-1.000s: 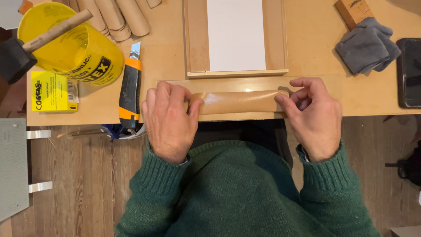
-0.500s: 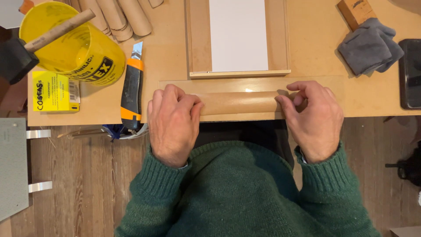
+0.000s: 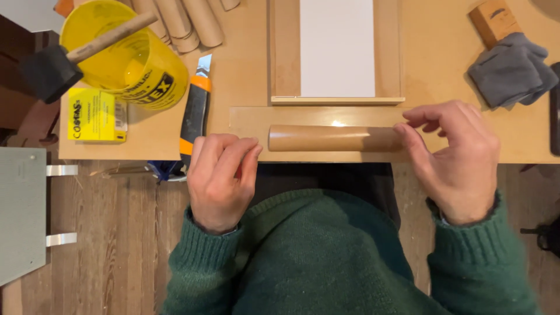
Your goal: Applying adhesive strips and kraft paper to seal the back of a picture frame.
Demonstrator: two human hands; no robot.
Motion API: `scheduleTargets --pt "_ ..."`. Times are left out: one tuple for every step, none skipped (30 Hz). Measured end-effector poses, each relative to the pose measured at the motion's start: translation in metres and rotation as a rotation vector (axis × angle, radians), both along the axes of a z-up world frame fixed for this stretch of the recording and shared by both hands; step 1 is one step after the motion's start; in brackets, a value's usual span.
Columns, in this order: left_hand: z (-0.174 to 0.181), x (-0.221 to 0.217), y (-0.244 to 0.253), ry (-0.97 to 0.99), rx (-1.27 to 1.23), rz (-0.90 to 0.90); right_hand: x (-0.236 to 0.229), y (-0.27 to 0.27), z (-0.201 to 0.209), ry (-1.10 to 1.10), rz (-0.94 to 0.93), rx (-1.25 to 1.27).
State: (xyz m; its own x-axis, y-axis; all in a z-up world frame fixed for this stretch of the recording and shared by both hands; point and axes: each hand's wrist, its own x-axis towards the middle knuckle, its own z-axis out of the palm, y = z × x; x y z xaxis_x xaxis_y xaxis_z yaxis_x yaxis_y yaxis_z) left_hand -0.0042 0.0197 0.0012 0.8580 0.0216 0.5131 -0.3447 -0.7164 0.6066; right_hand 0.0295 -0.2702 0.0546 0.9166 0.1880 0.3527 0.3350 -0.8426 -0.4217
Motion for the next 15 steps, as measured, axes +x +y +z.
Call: scheduleTargets --pt "-0.002 -0.003 0.004 0.001 0.003 0.004 0.006 0.007 0.007 0.001 0.004 0.003" --pt "-0.004 -0.004 0.007 -0.026 0.022 0.050 0.015 0.013 0.015 -0.014 0.099 -0.038" --pt "-0.006 -0.005 0.011 -0.054 0.042 0.095 0.023 0.020 0.022 -0.031 0.194 -0.077" --pt "-0.006 -0.005 0.015 -0.055 0.043 0.103 0.029 0.031 0.031 -0.032 0.201 -0.076" --pt "-0.007 -0.005 0.019 -0.056 0.070 0.157 0.034 0.041 0.040 -0.071 0.296 -0.094" --pt "-0.008 -0.006 0.023 -0.053 0.097 0.211 0.039 0.052 0.048 -0.105 0.390 -0.111" --pt "-0.011 -0.007 0.028 -0.048 0.097 0.219 0.045 0.063 0.050 -0.102 0.398 -0.110" --pt "-0.014 -0.004 0.033 -0.038 0.109 0.234 0.053 0.075 0.053 -0.146 0.497 -0.121" --pt "-0.017 -0.002 0.038 -0.028 0.120 0.249 0.061 0.086 0.056 -0.191 0.597 -0.132" --pt "-0.022 0.000 0.040 -0.029 0.121 0.255 0.071 0.101 0.055 -0.193 0.603 -0.131" --pt "-0.027 0.003 0.043 -0.017 0.100 0.240 0.080 0.116 0.053 -0.274 0.687 -0.132" --pt "-0.033 0.005 0.046 -0.003 0.080 0.222 0.089 0.131 0.052 -0.353 0.769 -0.132" --pt "-0.036 0.004 0.046 -0.002 0.082 0.225 0.099 0.149 0.046 -0.353 0.772 -0.130" --pt "-0.039 0.004 0.046 0.011 0.042 0.215 0.110 0.167 0.041 -0.387 0.821 -0.131" --pt "-0.042 0.005 0.047 0.024 0.003 0.204 0.121 0.185 0.036 -0.422 0.870 -0.132"
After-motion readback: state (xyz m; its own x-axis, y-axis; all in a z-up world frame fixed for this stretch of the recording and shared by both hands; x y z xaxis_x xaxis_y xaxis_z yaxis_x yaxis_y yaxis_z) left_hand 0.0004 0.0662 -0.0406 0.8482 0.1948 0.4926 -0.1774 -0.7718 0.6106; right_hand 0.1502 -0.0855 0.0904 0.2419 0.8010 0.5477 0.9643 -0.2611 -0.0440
